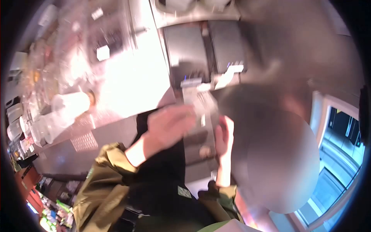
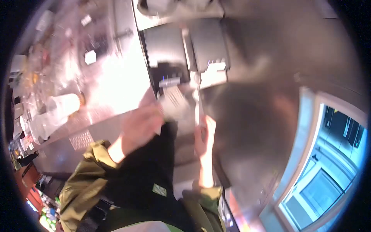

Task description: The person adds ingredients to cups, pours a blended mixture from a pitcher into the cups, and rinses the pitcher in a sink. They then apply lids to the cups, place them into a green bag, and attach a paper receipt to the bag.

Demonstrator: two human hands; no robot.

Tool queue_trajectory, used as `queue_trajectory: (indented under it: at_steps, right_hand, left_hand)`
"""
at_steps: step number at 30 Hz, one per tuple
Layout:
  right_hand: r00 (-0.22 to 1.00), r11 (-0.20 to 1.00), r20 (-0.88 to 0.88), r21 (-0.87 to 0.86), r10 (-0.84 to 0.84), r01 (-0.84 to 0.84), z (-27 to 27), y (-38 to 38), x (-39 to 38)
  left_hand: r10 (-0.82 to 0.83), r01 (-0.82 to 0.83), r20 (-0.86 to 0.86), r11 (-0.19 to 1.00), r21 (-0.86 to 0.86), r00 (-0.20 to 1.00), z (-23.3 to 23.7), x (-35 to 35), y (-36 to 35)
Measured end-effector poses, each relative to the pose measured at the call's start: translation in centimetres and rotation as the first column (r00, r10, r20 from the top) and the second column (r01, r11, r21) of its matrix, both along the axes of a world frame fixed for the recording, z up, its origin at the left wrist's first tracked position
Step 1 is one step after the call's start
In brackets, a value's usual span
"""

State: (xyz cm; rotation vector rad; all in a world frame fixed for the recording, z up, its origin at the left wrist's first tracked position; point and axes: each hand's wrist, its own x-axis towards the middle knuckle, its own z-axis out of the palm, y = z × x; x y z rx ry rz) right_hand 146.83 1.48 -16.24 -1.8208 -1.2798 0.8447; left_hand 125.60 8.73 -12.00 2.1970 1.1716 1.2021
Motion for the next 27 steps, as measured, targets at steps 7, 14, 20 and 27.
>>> queue_trajectory:
  at_steps: [7, 14, 20, 27]
  right_hand:
    - [0.830, 0.986, -0.557, 0.138, -0.002, 0.094, 18.2, 6.9, 1.4]
    - [0.891, 0.985, -0.421, 0.059, 0.170, -0.160, 20.6, 12.5, 3.7]
    - [0.670, 0.973, -0.719, 0.230, 0.184, -0.020, 27.5, 18.2, 0.6]
    - [0.713, 0.702, -0.679, 0.594, 0.176, 0.392, 32.8, 23.3, -0.3]
  left_hand:
    - [-0.197, 0.162, 0.077, 0.933, 0.322, 0.977, 10.8, 6.2, 1.1]
    - [-0.209, 0.177, -0.005, 0.815, 0.552, 0.978, 16.0, 6.3, 8.2]
    - [-0.324, 0.390, -0.220, 0.808, 0.441, 0.920, 18.7, 5.4, 13.8]
    - [-0.361, 0.256, 0.054, 0.752, 0.608, 0.931, 29.1, -0.2, 19.2]
